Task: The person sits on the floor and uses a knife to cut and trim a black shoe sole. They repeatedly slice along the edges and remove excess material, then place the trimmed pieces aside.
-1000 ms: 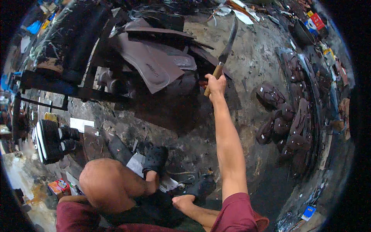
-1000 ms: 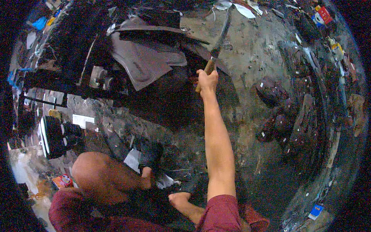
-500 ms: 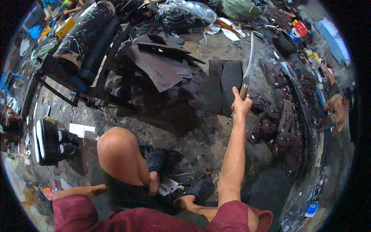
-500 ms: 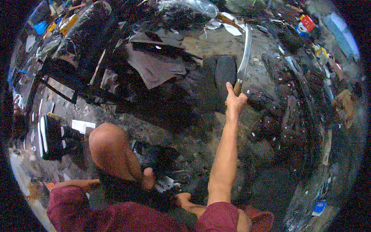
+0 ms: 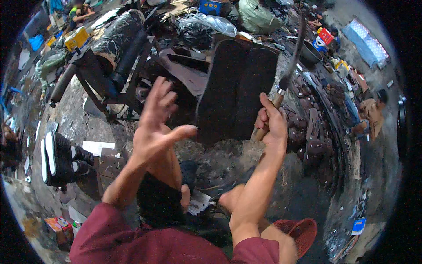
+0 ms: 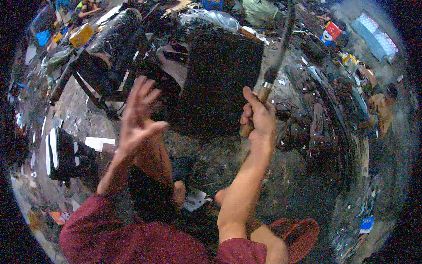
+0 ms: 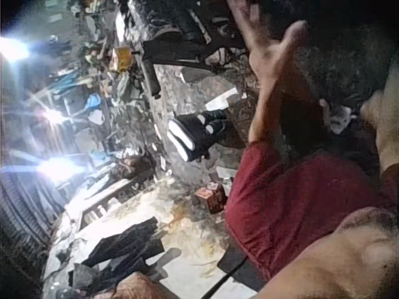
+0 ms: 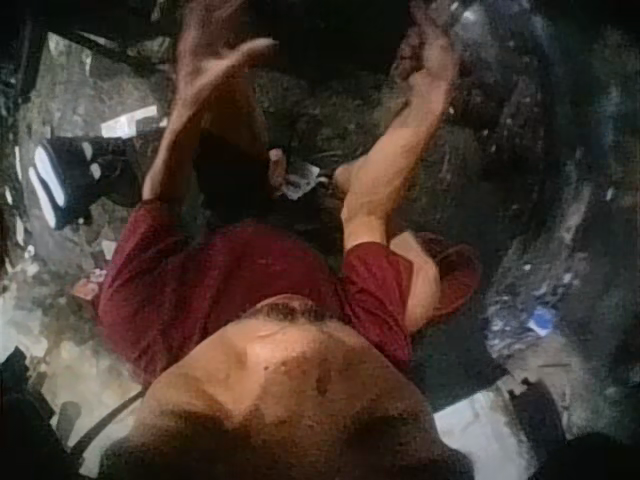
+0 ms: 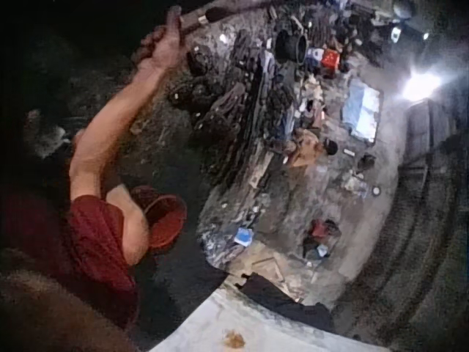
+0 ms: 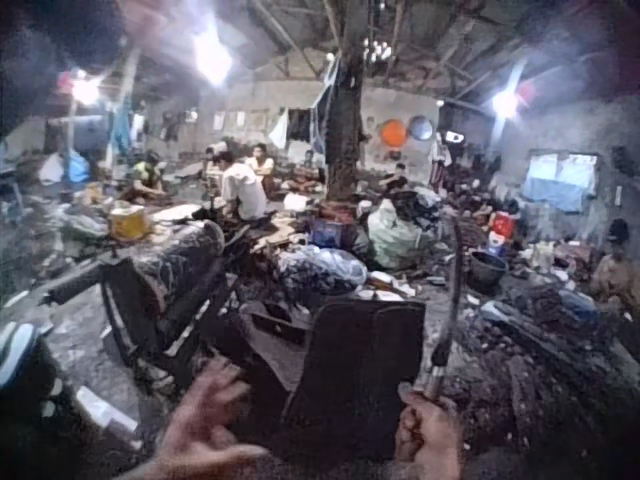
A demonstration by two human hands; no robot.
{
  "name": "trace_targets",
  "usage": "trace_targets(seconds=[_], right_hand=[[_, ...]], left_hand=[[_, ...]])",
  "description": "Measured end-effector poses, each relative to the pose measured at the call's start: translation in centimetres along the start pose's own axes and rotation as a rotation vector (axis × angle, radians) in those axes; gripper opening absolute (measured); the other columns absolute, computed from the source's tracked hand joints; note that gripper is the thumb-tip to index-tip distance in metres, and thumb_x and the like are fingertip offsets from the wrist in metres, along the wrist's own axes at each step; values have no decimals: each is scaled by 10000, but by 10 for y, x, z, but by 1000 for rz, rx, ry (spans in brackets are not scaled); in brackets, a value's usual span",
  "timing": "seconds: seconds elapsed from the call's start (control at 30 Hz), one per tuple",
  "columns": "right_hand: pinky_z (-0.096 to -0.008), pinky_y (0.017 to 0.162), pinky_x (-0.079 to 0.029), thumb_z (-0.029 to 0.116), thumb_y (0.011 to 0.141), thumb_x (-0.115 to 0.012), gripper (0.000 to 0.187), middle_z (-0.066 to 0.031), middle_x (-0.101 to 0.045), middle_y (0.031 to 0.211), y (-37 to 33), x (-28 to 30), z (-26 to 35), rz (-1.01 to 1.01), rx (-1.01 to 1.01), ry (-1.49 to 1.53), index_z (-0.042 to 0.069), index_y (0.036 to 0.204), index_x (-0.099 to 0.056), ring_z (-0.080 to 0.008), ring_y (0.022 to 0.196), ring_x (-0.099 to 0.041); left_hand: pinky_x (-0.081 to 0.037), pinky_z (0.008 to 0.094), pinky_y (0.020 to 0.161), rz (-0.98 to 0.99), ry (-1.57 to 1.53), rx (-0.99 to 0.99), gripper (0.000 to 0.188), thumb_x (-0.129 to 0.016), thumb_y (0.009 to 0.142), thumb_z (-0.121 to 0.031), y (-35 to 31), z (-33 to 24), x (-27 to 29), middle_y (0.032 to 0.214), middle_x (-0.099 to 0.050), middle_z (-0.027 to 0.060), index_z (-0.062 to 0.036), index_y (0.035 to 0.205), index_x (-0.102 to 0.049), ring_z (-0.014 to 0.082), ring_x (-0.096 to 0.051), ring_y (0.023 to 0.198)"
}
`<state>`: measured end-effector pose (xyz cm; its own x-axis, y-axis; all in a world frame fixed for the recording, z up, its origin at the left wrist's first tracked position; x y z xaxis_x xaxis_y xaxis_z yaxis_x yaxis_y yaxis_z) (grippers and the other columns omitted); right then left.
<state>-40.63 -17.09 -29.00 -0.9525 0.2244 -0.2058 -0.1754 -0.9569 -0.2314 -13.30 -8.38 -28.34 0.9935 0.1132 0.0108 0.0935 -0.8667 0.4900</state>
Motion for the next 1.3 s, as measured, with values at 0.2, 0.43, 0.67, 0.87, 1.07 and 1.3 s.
trace_targets(seconds=[0.2,0.43,0.67,0.87,1.07,1.3], right_hand=[[-239,393,-340,313,790,-799,336,22,-514,611,-70,-11,-24,45,105,-80,100,934,-582,-76,437,-443],[-224,549,-401,181,983,-525,326,-22,-522,714,-201,33,-80,18,369,-311,4,1253,-480,-84,593,-472],[-311,679,-467,133,950,-514,421,-106,-578,924,-293,76,-130,115,244,-474,21,1354,-469,-176,712,-539],[-288,668,-457,124,977,-465,342,-90,-571,884,-300,90,-139,163,206,-662,-1,1291,-517,-171,732,-548],[-390,596,-469,86,923,-515,334,-158,-583,783,-310,91,-134,167,174,-808,3,1239,-585,-294,654,-568],[-425,576,-463,62,883,-529,350,-171,-580,801,-319,99,-146,199,110,-855,14,1226,-583,-350,656,-569]], left_hand=[[-470,356,979,100,-318,516,789,-802,778,-131,-45,14,-40,1249,-568,170,-9,1411,-348,232,-575,1133],[-492,335,941,-207,-311,575,926,-762,782,-77,-88,15,-20,1317,-492,174,-42,1508,-189,229,-557,1143],[-516,335,908,-315,-328,686,945,-745,791,-75,-101,4,-12,1310,-491,164,-49,1523,-148,224,-569,1116],[-531,321,869,-352,-323,711,940,-736,804,-87,-89,3,-14,1312,-497,168,-48,1529,-139,213,-591,1068],[-523,319,886,-384,-332,782,912,-728,813,-90,-87,10,-9,1321,-493,157,-31,1524,-161,205,-583,1081],[-498,310,924,-338,-286,824,878,-724,817,-84,-98,8,-11,1337,-486,146,-2,1511,-193,198,-557,1122]])
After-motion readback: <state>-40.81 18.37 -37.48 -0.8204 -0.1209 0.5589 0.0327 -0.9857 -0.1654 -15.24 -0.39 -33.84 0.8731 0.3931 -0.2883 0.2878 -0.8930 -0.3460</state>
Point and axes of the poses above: each hand's wrist, its own y-axis towards the middle knuckle, its own x-axis out of the back of the hand, z = x × y, the point moved 2 cm from there along y, towards the middle knuckle
